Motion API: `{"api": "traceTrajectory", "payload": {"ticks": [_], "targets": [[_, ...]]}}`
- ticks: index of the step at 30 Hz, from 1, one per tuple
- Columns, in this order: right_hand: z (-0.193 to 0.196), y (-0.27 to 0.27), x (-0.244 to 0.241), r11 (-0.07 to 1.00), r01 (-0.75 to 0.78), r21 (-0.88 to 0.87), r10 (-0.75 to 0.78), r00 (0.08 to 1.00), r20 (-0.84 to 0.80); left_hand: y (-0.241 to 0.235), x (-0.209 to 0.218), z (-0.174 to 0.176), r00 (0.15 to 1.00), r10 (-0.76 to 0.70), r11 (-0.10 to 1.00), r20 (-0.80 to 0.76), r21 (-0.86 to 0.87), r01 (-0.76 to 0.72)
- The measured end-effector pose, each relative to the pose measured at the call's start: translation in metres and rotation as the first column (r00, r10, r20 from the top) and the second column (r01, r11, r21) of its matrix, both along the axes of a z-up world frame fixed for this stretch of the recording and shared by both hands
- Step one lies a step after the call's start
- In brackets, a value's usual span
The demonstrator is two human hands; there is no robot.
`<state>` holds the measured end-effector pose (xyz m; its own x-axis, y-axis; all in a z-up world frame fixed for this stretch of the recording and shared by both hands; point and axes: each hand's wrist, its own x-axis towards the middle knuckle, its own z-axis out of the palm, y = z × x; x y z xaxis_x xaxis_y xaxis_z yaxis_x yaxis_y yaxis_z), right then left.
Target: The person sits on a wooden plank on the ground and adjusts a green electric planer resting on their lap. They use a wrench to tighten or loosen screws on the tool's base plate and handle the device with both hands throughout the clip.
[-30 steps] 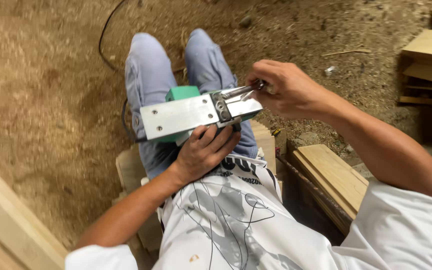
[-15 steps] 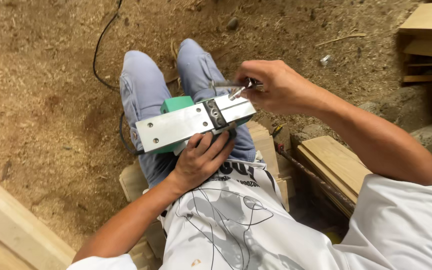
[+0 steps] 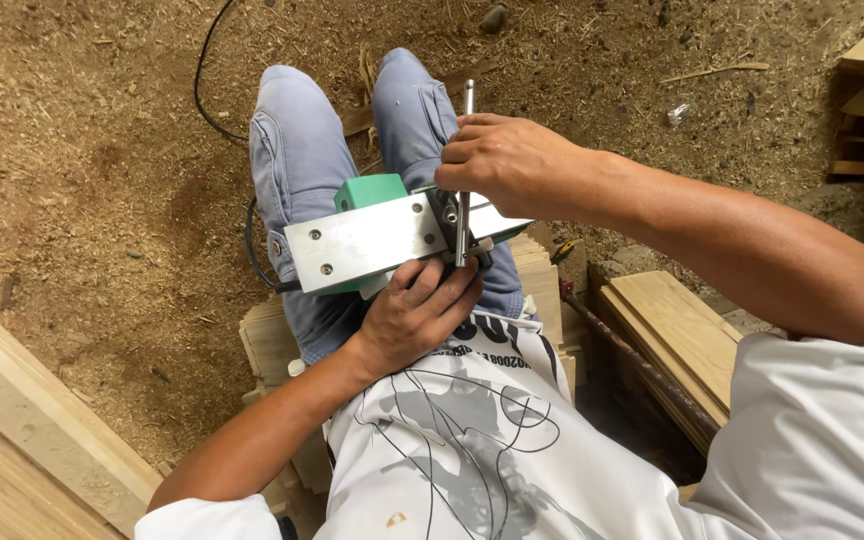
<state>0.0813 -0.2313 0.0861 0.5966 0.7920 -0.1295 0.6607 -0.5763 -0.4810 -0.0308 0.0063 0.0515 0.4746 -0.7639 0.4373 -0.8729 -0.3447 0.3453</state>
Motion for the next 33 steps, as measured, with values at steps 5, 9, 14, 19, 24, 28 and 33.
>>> {"api": "traceTrajectory", "payload": {"ticks": [5,9,14,19,24,28,33], "targets": [[-0.002,0.002,0.003,0.998,-0.052,-0.042,0.049,0.997,-0.059,-0.001,-0.001,-0.003,1.0,-0.005,1.0,-0.014,-0.024,0.004],[0.0,0.005,0.004,0.997,-0.07,-0.018,0.069,0.997,-0.045,-0.001,-0.002,-0.004,0.999,-0.012,0.999,-0.03,-0.048,0.011],[-0.001,0.006,0.007,0.997,-0.079,-0.026,0.075,0.992,-0.102,-0.001,-0.002,-0.005,1.0,0.002,0.999,-0.02,-0.045,-0.003],[-0.005,0.004,0.007,0.997,-0.067,0.024,0.069,0.993,-0.095,-0.002,-0.003,-0.005,1.0,0.019,0.999,-0.018,-0.046,-0.02],[-0.008,0.003,0.009,0.995,-0.096,0.033,0.098,0.994,-0.047,-0.001,-0.002,-0.004,1.0,0.022,0.998,-0.02,-0.05,-0.023],[-0.009,0.001,0.012,0.994,-0.112,0.017,0.112,0.993,-0.042,-0.001,-0.002,-0.003,1.0,0.018,0.999,-0.025,-0.044,-0.019],[-0.004,0.004,0.015,0.992,-0.088,-0.093,0.074,0.987,-0.143,-0.002,-0.002,-0.003,0.999,0.012,0.999,-0.036,-0.041,-0.014]]}}
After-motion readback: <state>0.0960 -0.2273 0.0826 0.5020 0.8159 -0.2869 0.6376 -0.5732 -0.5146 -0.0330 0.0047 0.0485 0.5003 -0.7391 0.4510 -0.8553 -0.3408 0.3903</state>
